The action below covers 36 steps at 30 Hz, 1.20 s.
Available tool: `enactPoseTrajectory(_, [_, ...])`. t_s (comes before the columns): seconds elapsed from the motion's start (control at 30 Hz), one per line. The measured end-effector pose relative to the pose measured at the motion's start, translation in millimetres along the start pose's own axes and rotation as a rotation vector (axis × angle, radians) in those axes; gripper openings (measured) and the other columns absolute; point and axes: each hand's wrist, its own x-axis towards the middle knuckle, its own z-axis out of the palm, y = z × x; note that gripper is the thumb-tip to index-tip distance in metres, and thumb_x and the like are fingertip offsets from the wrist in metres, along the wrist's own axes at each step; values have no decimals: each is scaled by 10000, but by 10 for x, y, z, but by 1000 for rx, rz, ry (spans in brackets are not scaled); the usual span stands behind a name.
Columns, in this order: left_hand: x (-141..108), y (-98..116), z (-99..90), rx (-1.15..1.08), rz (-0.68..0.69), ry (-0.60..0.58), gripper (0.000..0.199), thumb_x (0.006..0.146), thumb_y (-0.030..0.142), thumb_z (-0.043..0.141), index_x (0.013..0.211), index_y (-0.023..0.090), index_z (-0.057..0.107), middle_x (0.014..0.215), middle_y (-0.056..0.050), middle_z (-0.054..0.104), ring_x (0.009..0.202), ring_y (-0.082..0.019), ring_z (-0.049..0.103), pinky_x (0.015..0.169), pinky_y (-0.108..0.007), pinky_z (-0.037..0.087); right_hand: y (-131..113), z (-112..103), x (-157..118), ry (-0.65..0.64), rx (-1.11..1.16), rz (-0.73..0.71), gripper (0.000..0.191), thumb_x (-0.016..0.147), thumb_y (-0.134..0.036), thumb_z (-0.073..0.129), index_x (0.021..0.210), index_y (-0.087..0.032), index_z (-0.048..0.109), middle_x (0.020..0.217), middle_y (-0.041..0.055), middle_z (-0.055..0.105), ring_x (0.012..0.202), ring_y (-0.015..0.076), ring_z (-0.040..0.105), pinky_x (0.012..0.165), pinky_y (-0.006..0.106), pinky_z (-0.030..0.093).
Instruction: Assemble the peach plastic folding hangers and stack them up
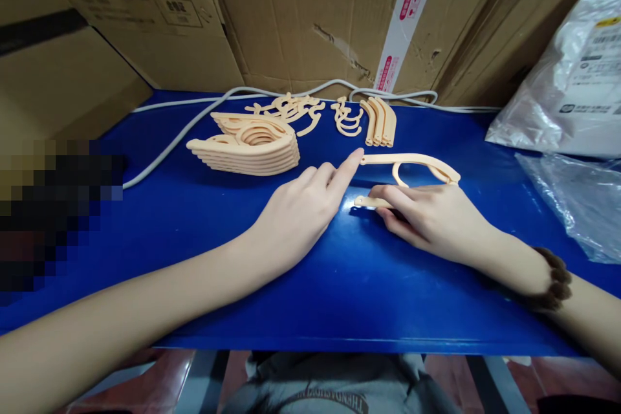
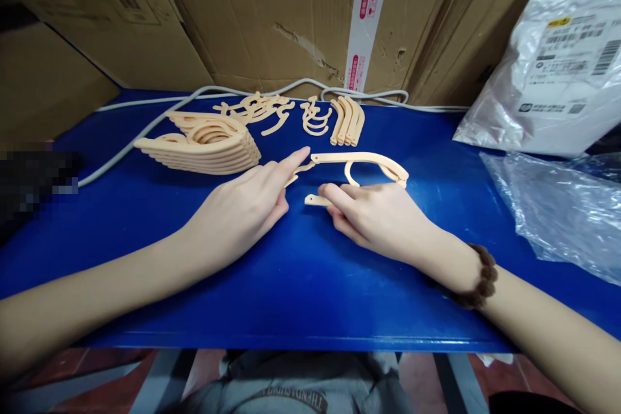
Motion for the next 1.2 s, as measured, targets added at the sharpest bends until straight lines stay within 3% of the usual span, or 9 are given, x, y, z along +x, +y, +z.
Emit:
enactPoseTrajectory(0.1, [18,-16,-1,95,-9,13,528,939,81,404,1461,126,338,1018,-70,623,909,-224,641,663,-291,518,9,19,-5,23,-6,45,257,1001,-303,406,1108,-171,598,804,34,720,601,146,643,503,269,291])
enactPoseTrajectory(0.2, [33,-29,1,133,-16,-18,294,948,97,414,1187,143,580,1008,-65,619,837,-212,642,574,-293,460,24,27,-13,-5,24,77,286,1009,-357,412,1120,-189,615,905,40,739,693,158,680,543,267,336])
enactPoseTrajectory(0.27, [37,-25,-6,114,-29,-28,216,936,103,424,1027,163,611,943,-40,621,753,-194,637,491,-300,376,30,24,-16,-20,46,89,300,1011,-382,415,1116,-197,626,926,38,741,731,165,691,558,267,353])
enactPoseTrajectory(0.4, [37,12,-45,-25,-87,38,194,969,249,401,966,188,585,893,-9,628,690,-161,626,469,-297,289,27,14,-13,-20,52,69,294,1017,-360,411,1059,-185,645,889,32,739,720,164,690,548,269,353])
enactPoseTrajectory(0.5, [36,41,-69,-73,-130,55,368,942,533,457,909,188,580,872,-19,648,767,-188,645,497,-289,287,25,15,-8,9,22,37,294,1028,-327,397,1069,-174,645,907,38,744,710,164,688,546,274,363])
enactPoseTrajectory(0.57, [31,51,-78,-77,-142,39,452,910,623,471,885,186,584,816,-19,655,762,-201,649,503,-290,272,27,19,-7,28,9,18,288,1030,-308,400,1102,-167,641,936,46,748,720,165,692,553,272,377])
enactPoseTrajectory(0.9, [46,13,-80,-227,-123,-43,359,1020,417,352,846,200,579,774,9,662,716,-169,636,528,-268,253,29,34,-17,1,46,10,312,1027,-287,407,1227,-165,613,974,62,738,775,172,697,603,266,428])
enactPoseTrajectory(1.2, [78,-40,-62,-265,-218,-110,381,1031,440,307,833,203,529,736,16,658,698,-179,647,518,-252,226,51,55,-24,-14,133,-25,328,1026,-259,411,1290,-184,591,949,40,725,765,165,697,588,257,425])
